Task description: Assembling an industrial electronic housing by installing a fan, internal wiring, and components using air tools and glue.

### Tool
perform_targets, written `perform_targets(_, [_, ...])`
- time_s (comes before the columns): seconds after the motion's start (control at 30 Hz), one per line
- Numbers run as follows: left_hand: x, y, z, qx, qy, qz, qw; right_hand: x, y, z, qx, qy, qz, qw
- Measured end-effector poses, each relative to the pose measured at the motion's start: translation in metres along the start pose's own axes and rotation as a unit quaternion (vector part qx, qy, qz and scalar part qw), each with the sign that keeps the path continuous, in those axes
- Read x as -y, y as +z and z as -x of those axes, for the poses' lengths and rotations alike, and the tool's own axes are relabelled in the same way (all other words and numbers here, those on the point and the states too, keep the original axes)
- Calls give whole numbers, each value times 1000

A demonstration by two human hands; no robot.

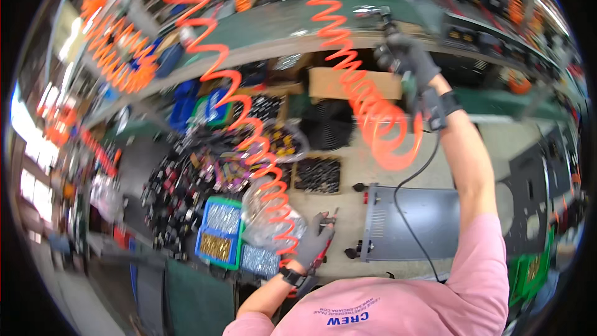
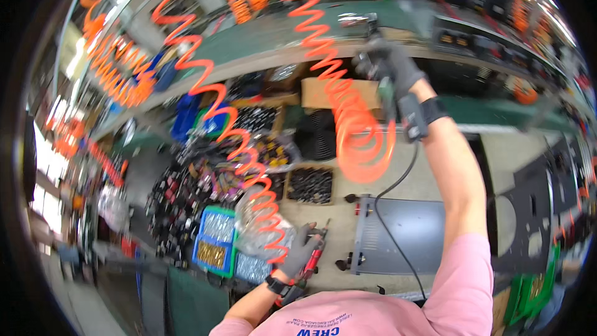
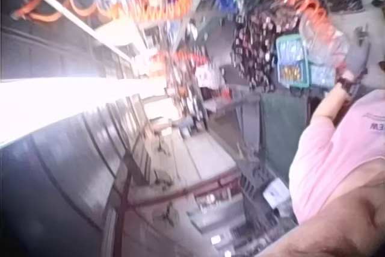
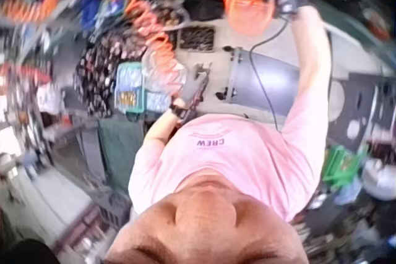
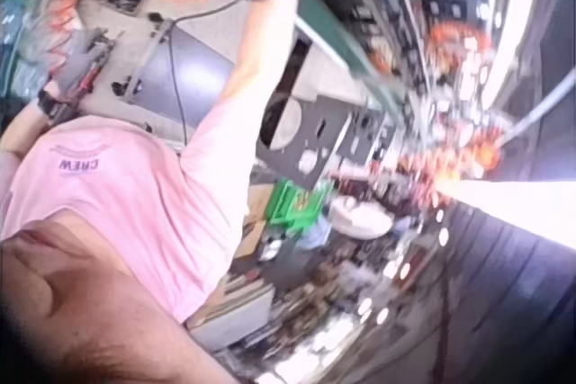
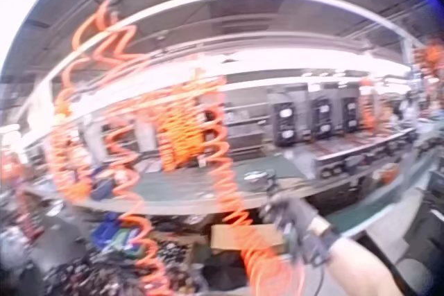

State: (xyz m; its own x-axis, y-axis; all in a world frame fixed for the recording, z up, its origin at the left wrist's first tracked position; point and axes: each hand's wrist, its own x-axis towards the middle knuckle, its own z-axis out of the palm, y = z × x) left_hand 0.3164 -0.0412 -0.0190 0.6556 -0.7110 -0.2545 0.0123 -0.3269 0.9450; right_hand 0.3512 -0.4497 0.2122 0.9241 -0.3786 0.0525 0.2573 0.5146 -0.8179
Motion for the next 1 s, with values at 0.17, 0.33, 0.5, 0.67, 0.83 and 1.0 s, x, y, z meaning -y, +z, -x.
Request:
perform_targets(0.17, [-7, -82, 97, -169, -34, 46, 984, -7, 4, -46, 140, -17, -42, 989])
perform_targets(0.33, [-4, -146, 150, -279, -95, 0, 955, -93, -44, -11, -134, -2, 66, 989])
perform_targets(0.5, [19, -239, 138, -292, -51, -66, 953, -271, -130, 172, -134, 305, 602, 726])
perform_targets(0.67, [24, -343, 84, -303, -53, -238, 921, -351, -44, 286, -97, 57, 655, 747])
perform_targets(0.83, [43, -404, 34, -313, -59, -316, 894, -322, -18, 287, -205, 268, 671, 660])
perform_targets(1.0, [57, -425, -11, -329, -72, -300, 892, -219, 30, 324, -239, 231, 548, 768])
